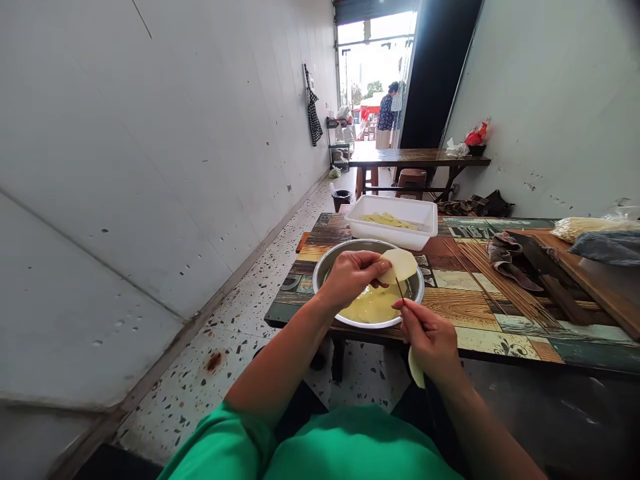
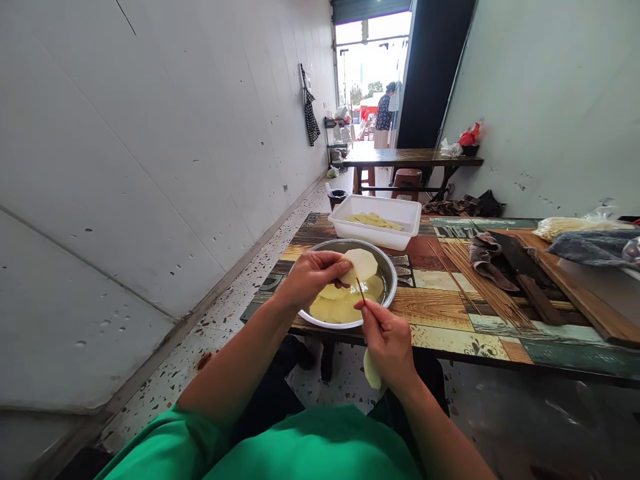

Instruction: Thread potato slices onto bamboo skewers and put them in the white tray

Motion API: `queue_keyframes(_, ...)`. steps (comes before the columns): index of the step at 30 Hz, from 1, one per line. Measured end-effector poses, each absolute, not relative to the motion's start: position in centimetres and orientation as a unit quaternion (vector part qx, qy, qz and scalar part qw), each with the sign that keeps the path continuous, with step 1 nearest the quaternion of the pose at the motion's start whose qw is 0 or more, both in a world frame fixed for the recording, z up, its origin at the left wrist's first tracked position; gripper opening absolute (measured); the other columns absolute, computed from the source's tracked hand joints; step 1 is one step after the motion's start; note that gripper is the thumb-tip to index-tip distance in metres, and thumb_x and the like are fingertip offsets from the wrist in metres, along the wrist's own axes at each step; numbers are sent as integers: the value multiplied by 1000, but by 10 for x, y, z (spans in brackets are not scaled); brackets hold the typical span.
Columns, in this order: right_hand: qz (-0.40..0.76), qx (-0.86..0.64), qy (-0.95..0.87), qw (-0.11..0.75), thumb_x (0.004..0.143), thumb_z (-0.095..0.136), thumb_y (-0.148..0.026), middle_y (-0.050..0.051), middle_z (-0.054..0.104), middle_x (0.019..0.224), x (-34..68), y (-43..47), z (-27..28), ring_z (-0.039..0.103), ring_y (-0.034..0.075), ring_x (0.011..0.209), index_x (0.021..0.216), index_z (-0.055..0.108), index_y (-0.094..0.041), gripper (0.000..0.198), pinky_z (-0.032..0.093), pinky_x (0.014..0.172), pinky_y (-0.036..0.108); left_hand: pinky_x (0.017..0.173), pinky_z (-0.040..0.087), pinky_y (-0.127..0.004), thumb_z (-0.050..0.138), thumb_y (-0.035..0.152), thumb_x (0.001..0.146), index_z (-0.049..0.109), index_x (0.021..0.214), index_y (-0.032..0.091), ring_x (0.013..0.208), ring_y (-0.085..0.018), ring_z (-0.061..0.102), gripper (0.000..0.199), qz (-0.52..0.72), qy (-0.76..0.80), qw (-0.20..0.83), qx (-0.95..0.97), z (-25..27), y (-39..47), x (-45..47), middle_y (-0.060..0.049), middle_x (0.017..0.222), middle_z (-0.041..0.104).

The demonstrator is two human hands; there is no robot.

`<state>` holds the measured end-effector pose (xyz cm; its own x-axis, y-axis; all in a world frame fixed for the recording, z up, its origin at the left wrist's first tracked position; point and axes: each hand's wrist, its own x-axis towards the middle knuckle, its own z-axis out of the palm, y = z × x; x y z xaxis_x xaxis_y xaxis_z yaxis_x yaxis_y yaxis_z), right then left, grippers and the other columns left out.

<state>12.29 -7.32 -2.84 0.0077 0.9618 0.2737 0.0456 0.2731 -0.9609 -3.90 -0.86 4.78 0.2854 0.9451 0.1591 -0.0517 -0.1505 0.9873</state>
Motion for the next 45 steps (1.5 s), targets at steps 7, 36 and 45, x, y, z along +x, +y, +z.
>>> queue_keyframes(7, 397, -453, -591, 537, 91, 56, -38, -5, 43, 49, 126, -76, -26, 40, 9, 43, 96, 71, -13, 30, 31, 43, 24, 56, 46, -20, 65, 35, 78, 69, 73, 12, 58, -10, 60, 24, 456, 390, 475, 644, 49, -12, -39, -1, 64, 62)
queue_keyframes(36, 714, -347, -443, 417, 88, 59, -46, -3, 47, 52, 179, -105, -43, 40, 9, 44, 89, 72, -13, 35, 35, 44, 23, 60, 52, -24, 75, 42, 67, 71, 80, 12, 61, -11, 61, 33, 544, 388, 517, 535, 30, -2, -45, -3, 71, 69)
queue_keyframes(45, 297, -542, -539, 573, 76, 69, -38, 8, 73, 78, 165, -111, -65, 67, 26, 73, 87, 77, -21, 21, 55, 64, 36, 58, 51, -23, 73, 41, 71, 71, 78, 13, 57, -12, 63, 29, 502, 407, 490, 585, 38, -10, -44, -3, 67, 69)
